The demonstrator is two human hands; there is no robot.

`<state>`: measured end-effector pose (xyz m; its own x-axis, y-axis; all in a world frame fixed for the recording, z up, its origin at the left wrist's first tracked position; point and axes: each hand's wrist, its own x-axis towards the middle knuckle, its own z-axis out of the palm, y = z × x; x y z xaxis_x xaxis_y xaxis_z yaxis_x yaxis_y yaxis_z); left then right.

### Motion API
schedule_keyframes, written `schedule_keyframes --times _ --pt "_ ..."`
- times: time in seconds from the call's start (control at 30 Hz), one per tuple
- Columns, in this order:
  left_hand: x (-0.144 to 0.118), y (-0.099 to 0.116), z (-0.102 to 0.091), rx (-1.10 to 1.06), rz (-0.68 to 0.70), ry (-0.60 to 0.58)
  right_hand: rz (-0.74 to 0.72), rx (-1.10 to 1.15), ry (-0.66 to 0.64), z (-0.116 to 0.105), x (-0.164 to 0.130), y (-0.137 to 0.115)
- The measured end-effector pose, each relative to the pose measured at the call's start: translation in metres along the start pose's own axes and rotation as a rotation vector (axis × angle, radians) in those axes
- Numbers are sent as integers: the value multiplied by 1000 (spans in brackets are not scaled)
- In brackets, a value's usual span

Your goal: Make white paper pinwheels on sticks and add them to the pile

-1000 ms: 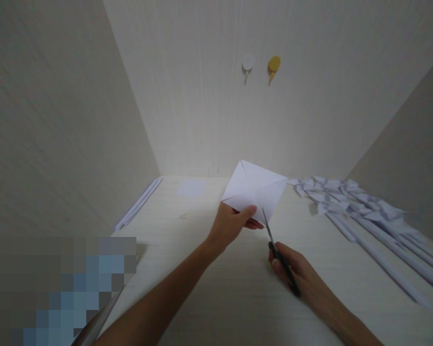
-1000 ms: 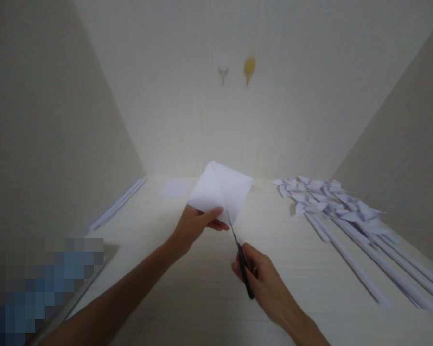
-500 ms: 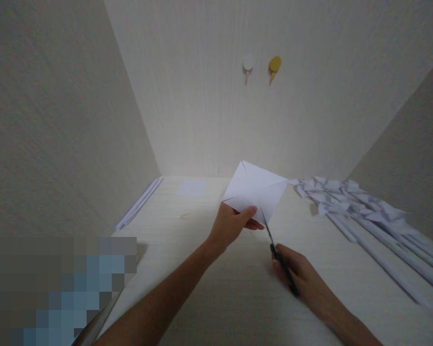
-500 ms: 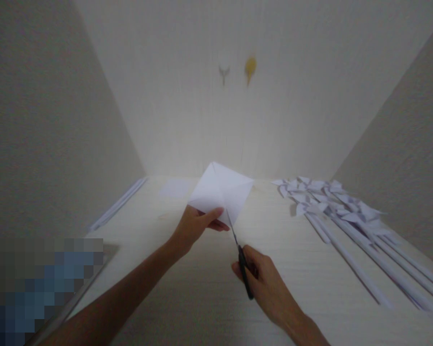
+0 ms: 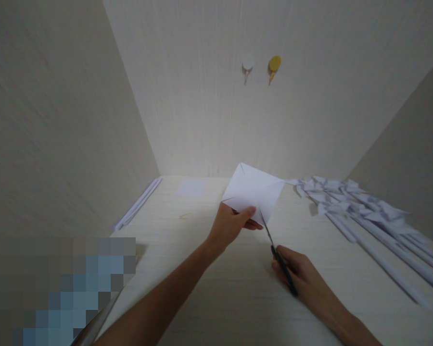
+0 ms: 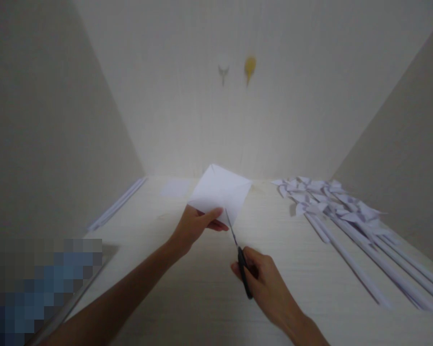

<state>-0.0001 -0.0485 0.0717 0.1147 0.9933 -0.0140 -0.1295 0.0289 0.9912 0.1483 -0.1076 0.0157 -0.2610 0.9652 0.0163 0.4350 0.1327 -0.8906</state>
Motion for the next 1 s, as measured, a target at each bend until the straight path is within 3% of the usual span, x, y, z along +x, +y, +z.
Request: schedule_keyframes --times 1.0 --pt "1 -1 -2 -5 0 -16 -14 -85 44 -2 0 -3"
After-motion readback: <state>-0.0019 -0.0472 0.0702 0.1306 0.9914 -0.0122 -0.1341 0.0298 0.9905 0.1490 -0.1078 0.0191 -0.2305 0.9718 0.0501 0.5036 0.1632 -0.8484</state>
